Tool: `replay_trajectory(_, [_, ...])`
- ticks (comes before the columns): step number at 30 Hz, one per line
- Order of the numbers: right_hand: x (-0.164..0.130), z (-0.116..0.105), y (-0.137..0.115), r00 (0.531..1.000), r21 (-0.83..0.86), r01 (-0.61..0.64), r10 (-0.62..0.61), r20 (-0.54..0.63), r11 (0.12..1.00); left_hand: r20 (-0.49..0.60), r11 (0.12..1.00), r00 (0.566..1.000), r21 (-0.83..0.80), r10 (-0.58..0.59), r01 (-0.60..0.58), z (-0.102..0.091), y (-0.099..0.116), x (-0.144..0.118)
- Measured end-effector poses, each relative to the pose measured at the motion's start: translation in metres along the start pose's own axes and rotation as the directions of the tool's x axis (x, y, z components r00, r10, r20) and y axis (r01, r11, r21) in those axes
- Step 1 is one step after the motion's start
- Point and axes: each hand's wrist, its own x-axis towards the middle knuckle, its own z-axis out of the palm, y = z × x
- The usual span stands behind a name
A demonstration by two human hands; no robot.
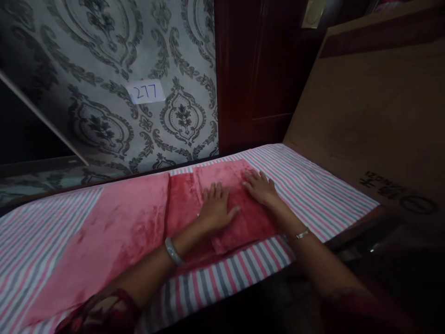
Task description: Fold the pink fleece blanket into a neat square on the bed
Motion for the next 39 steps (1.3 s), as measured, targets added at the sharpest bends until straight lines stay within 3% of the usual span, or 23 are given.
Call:
replay_trajectory(2, [-0.019,0.018,0.006,1.000,-0.035,0.007,-0.007,-0.007,0.999,0.000,0.998,0.999,0.027,0.054,-0.054,0.017,0.003,-0.021])
replay_trajectory(5, [-0.032,0.037,0.009,0.997,-0.083,0.016,-0.023,-0.077,0.996,-0.048,0.996,0.997,0.066,0.063,-0.060,0.035,0.001,-0.032])
replay_trajectory(13, [-0.035,0.040,0.008,0.991,-0.123,0.029,-0.044,-0.124,0.992,-0.031,0.999,0.998,-0.019,0.046,-0.046,0.033,0.005,-0.030])
replay_trajectory(16, [-0.035,0.045,0.010,0.990,-0.126,0.019,-0.036,-0.137,0.992,0.026,0.991,0.998,-0.126,0.051,-0.048,0.023,0.005,-0.034])
replay_trajectory(19, [-0.033,0.050,0.011,0.991,-0.125,0.020,-0.036,-0.129,0.992,0.064,0.968,0.996,-0.246,0.055,-0.038,0.000,-0.003,-0.054])
replay_trajectory(22, [-0.033,0.051,0.011,0.991,-0.111,0.021,-0.036,-0.131,0.994,-0.039,0.977,0.999,-0.214,0.007,-0.016,-0.028,-0.021,-0.097])
replay_trajectory(26, [-0.031,0.053,0.013,0.994,-0.084,0.009,-0.018,-0.111,0.996,-0.148,0.971,0.959,-0.022,-0.240,0.240,-0.044,-0.052,-0.169])
replay_trajectory(29, [-0.028,0.057,0.016,0.993,-0.063,0.014,-0.021,-0.119,0.998,-0.105,0.935,0.931,0.023,-0.350,0.354,-0.031,-0.066,-0.205])
replay_trajectory(31, [-0.027,0.058,0.017,0.991,-0.058,0.032,-0.039,-0.132,0.998,-0.075,0.926,0.924,0.017,-0.374,0.376,-0.016,-0.070,-0.217])
replay_trajectory(33, [-0.027,0.055,0.018,0.992,-0.060,0.030,-0.037,-0.124,0.998,-0.112,0.922,0.916,-0.005,-0.384,0.386,-0.003,-0.072,-0.222])
replay_trajectory(35, [-0.030,0.048,0.014,0.991,-0.064,0.009,-0.018,-0.133,0.998,-0.179,0.932,0.915,-0.049,-0.361,0.358,0.006,-0.075,-0.224])
replay_trajectory(37, [-0.032,0.038,0.002,0.974,-0.052,0.030,-0.041,-0.224,0.998,-0.226,0.953,0.926,-0.106,-0.301,0.284,0.010,-0.081,-0.228])
replay_trajectory(39, [-0.032,0.030,-0.023,0.930,0.024,0.153,-0.136,-0.341,0.988,-0.265,0.964,0.931,-0.154,-0.250,0.215,0.013,-0.087,-0.234])
